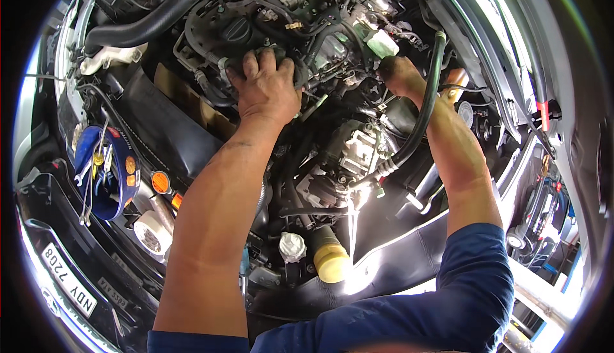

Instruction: Perform maintenance and repair on a vehicle engine in a service bay.

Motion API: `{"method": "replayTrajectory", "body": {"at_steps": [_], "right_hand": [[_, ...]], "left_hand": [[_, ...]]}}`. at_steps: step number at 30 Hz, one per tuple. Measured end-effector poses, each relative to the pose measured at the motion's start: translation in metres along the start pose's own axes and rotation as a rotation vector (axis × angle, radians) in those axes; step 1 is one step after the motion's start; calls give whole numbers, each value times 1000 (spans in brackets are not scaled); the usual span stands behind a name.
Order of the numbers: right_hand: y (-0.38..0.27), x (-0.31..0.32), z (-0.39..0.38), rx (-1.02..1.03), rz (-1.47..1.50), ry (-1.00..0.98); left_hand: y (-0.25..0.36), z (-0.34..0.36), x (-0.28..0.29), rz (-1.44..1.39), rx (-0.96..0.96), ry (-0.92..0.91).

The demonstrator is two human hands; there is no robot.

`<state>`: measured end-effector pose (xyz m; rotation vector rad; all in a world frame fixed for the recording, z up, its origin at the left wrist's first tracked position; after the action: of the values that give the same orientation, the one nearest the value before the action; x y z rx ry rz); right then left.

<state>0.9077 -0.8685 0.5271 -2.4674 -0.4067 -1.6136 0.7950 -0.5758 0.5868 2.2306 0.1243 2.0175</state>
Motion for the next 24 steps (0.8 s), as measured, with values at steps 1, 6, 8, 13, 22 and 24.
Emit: {"method": "replayTrajectory", "body": {"at_steps": [1,6,8,13,22,24], "right_hand": [[0,-1,3,24,-7,3],[12,-13,12,171,-56,86],[-3,-5,6,160,-112,78],[-18,10,-2,73,-94,22],[-25,9,-4,-14,33,11],[-24,9,-6,-82,148,23]], "left_hand": [[0,0,1,-1,-2,6],[1,4,0,5,-9,10],[-2,2,0,15,0,-9],[-2,3,0,21,3,-15],[-2,1,-2,13,-9,4],[-2,1,-2,12,-10,6]]}}
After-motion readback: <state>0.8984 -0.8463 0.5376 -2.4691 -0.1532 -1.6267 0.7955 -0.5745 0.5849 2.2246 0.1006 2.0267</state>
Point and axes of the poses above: each hand's wrist, its own z-axis towards the middle knuckle, its own x-axis out of the back of the hand, y = z × x, the point moved 2 cm from there along z, towards the middle knuckle, and after that the axes turned 4 degrees about -x, right-handed, at the moved point
